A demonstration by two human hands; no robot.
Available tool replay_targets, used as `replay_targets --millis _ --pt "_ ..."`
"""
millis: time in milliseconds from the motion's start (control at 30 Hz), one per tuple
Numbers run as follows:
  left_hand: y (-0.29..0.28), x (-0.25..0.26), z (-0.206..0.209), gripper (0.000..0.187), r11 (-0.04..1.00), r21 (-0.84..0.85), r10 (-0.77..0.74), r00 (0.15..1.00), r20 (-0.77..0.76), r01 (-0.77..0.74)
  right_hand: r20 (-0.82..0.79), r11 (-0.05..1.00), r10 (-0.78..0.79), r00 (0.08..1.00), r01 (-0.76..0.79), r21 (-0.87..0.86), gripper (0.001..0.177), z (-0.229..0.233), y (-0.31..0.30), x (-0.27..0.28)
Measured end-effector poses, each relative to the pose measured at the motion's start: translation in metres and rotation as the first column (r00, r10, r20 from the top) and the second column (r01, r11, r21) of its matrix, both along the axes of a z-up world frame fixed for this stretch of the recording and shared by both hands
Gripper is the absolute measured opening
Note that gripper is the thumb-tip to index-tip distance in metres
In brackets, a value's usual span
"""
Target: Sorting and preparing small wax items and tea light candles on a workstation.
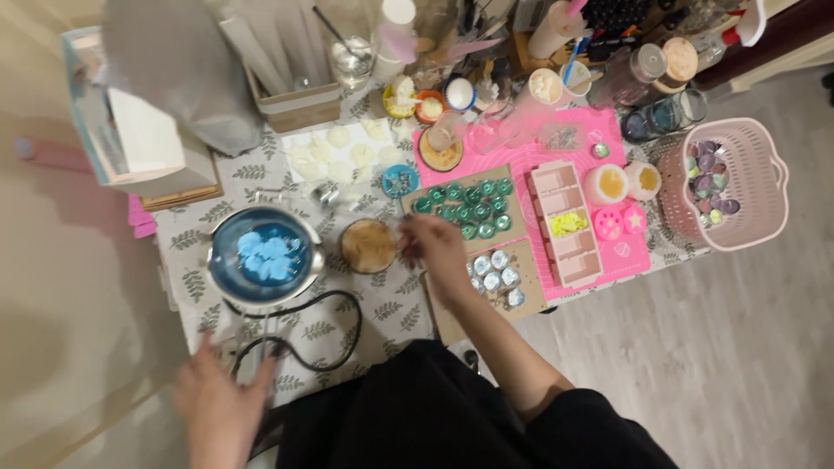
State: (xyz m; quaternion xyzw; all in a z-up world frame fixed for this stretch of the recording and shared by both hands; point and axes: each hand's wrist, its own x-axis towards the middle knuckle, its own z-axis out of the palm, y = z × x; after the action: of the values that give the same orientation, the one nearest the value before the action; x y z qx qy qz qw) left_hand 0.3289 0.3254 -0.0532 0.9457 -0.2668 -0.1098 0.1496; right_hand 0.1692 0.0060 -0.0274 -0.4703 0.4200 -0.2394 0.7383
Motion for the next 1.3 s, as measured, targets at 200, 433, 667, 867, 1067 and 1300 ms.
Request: replay_targets --millis 200,433,667,867,1067,1300 --pt "-0.066 -0.042 0.071 0.066 0.934 -0.356 0.071 0.960 0.272 0.032 -0.049 0.918 -0.317 0.947 0.294 -0.266 0.023 -0.030 -0.124 -0.065" --pt "-0.229 -0.096 0.126 0.057 0.796 -0.559 -0.179 0.973 0.145 0.230 -0.359 0.618 -0.432 0.828 -0.018 -0.786 0.030 -0.032 -0.208 -0.061" --pt "-0.293 -0.126 0.141 0.055 0.699 -0.672 -0.280 0.958 0.056 0.244 -0.386 0.748 -0.288 0.876 -0.046 -0.662 0.030 -0.027 -0.239 -0.072" --pt "-0.297 -0.142 0.118 0.053 0.773 -0.619 -0.219 0.974 -0.050 0.142 -0.174 0.935 -0.202 0.964 0.137 -0.326 0.027 -0.031 -0.270 -0.128" --pt "-0.311 -0.156 0.091 0.054 0.830 -0.553 -0.173 0.975 -0.138 0.069 -0.152 0.933 -0.178 0.972 0.118 -0.341 0.025 -0.025 -0.283 -0.142" --pt "-0.330 -0.165 0.097 0.055 0.804 -0.587 -0.189 0.976 -0.105 0.093 -0.421 0.745 -0.158 0.893 -0.172 -0.644 0.026 -0.031 -0.261 -0.068"
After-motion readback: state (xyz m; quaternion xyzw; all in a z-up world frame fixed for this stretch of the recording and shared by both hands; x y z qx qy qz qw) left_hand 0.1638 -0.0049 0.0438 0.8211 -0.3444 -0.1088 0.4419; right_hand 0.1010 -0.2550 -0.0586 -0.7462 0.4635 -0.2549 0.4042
